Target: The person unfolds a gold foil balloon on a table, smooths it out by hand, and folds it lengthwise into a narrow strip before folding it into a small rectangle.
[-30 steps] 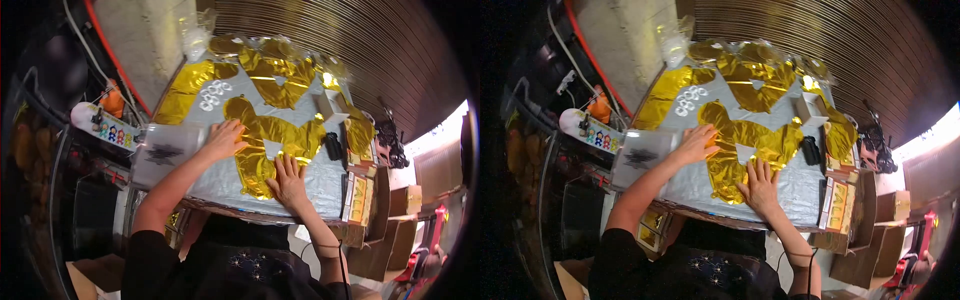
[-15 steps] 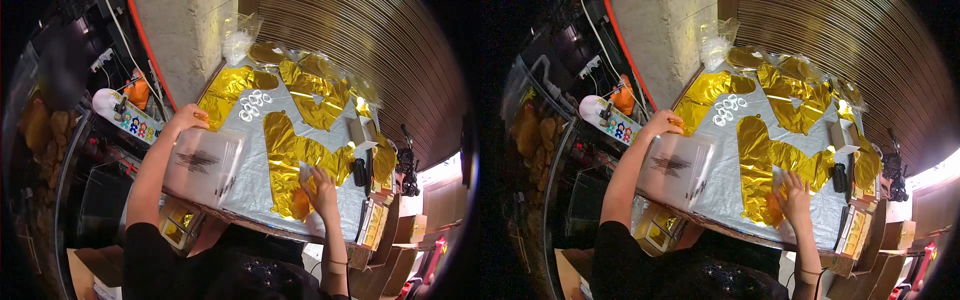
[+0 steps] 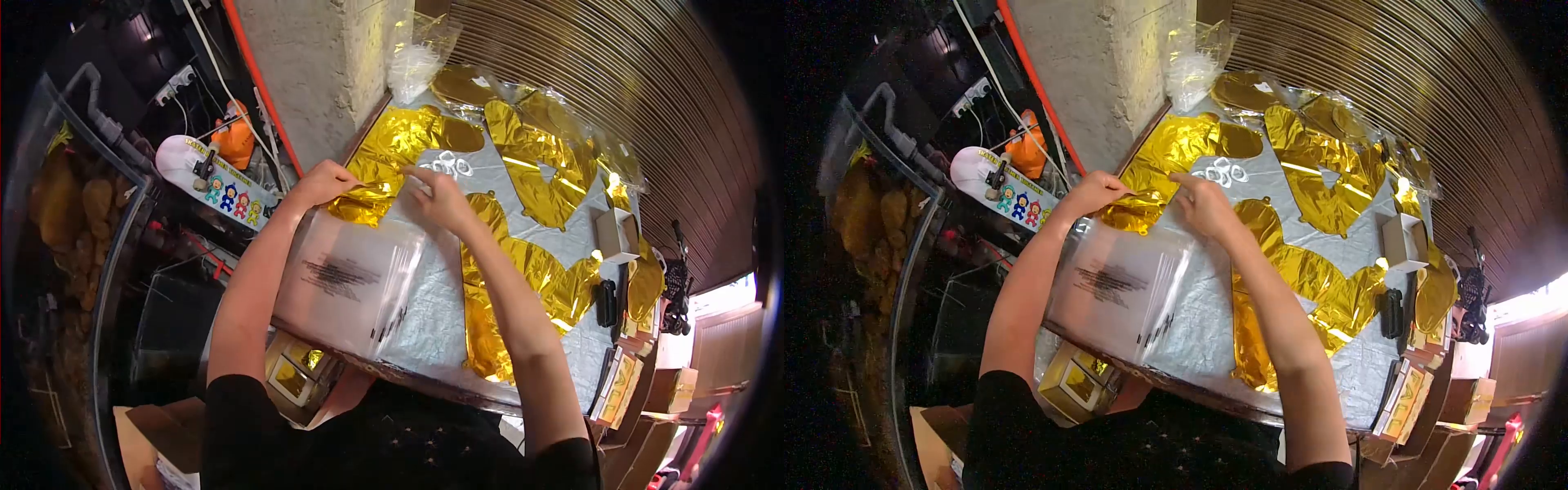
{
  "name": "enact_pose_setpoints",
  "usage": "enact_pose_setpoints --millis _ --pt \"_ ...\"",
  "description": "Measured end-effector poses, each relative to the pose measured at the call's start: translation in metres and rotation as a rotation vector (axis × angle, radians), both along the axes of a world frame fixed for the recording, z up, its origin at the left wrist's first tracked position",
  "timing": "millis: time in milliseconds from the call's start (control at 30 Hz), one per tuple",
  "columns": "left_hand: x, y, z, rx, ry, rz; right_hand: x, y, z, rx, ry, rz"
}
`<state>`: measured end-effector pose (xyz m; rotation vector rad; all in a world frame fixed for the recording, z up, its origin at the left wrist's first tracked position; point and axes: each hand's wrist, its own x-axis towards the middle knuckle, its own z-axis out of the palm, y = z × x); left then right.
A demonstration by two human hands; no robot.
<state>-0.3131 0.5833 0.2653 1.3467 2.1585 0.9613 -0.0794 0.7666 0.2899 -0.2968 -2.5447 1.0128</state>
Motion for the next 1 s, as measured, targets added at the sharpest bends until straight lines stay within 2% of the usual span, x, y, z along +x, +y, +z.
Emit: enact_pose_setpoints --millis 33,100,133,200,233,267,333,367,400,467,533,600,667,700,733,767,800,867,933,1000 --pt "0.006 0.002 0.018 -0.134 0.003 0.026 -0.015 -0.002 -0.008 0.0 0.002 0.0" --pt "0.001 0.007 0.016 -0.111 0.01 0.007 -0.041 -0.003 -0.027 -0.016 0.155 0.203" --pt "-0.002 0.009 0.017 -0.089 0.017 -0.012 -0.056 -0.002 -0.038 -0.014 0.159 0.207" --pt "0.001 0.012 0.024 -0.112 0.048 -0.01 -0.077 -0.004 -0.056 -0.442 -0.057 0.18" --pt "0.001 0.012 0.024 -0.133 0.074 -0.01 -0.076 -0.003 -0.052 -0.563 -0.176 0.229" --pt "0.001 0.011 0.024 -0.115 0.129 -0.058 -0.075 -0.003 -0.048 -0.564 -0.178 0.238" --pt "0.004 0.007 0.022 -0.092 0.076 -0.026 -0.074 -0.003 -0.045 -0.827 -0.163 0.357" --pt "0.005 0.004 0.021 -0.065 0.025 -0.004 -0.073 0.0 -0.044 -1.139 -0.103 0.413" --pt "-0.004 0.004 0.006 -0.003 0.026 -0.059 -0.072 0.003 -0.043 -1.141 -0.105 0.415" --pt "0.0 0.003 0.015 -0.055 0.024 -0.059 -0.073 0.01 -0.046 -0.879 -0.05 0.365" --pt "0.003 0.005 0.017 -0.105 0.024 -0.06 -0.076 0.007 -0.051 -0.866 -0.025 0.368" --pt "0.004 0.007 0.009 0.038 -0.043 -0.042 -0.081 0.004 -0.054 -0.855 -0.003 0.375" --pt "0.002 0.006 0.005 0.034 -0.057 -0.023 -0.085 0.003 -0.059 -0.593 -0.129 0.146" --pt "0.002 0.007 0.002 0.034 -0.071 -0.005 -0.088 0.002 -0.061 -0.593 -0.127 0.143" --pt "0.008 0.005 0.005 0.032 -0.07 -0.011 -0.094 0.003 -0.071 -0.713 0.018 0.073" --pt "0.02 -0.001 0.009 0.249 0.141 0.006 -0.096 -0.005 -0.065 -0.83 0.165 0.002" --pt "0.029 -0.007 0.014 0.464 0.35 0.024 -0.095 -0.011 -0.058 -1.073 0.216 -0.11" --pt "0.03 -0.023 0.025 0.422 0.339 -0.014 -0.089 -0.008 -0.047 -1.026 0.162 -0.16" --pt "0.037 -0.041 0.042 0.337 0.665 -0.172 -0.09 -0.005 -0.053 -0.975 0.106 -0.214" --pt "0.036 -0.054 0.046 0.278 0.631 -0.229 -0.102 0.001 -0.078 -1.067 0.207 -0.162"
